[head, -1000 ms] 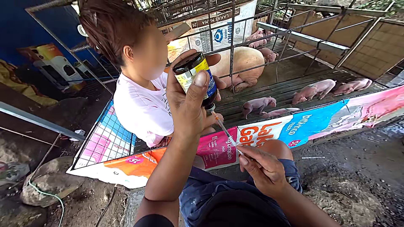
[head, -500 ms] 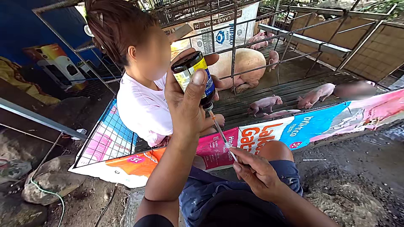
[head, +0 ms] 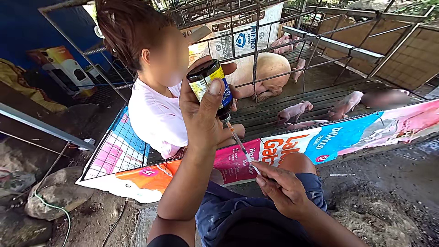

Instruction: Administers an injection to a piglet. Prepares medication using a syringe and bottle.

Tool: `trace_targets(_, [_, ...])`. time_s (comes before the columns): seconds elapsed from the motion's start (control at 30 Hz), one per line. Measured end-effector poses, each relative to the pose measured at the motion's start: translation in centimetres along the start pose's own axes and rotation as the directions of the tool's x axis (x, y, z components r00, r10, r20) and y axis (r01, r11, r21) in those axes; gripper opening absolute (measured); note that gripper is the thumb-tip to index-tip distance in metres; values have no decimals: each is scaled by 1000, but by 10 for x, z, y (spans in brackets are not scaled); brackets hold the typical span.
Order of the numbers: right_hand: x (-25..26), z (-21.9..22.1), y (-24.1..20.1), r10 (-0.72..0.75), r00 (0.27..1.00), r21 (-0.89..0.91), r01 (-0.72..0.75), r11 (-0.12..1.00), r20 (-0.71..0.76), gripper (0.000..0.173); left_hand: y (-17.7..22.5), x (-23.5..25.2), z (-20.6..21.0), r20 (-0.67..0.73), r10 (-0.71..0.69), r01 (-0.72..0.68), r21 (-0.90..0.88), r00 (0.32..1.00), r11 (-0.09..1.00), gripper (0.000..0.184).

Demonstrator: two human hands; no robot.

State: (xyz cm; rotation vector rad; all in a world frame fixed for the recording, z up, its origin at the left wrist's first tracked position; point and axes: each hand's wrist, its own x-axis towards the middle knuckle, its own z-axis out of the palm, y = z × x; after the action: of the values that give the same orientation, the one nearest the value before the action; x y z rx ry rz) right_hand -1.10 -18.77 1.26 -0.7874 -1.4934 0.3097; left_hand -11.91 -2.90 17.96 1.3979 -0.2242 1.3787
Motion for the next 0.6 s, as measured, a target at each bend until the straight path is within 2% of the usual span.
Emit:
trace_targets(0.47, [2,1,2,-6,1000,-19,6,1000,4,38,1,3,0,20,1,-2,17,1000,1000,40])
trace_targets(0.6, [12,-4,-2,-48,999,-41,48,998,7,38,3,16,2,96,68,-66,-29,993,997,47])
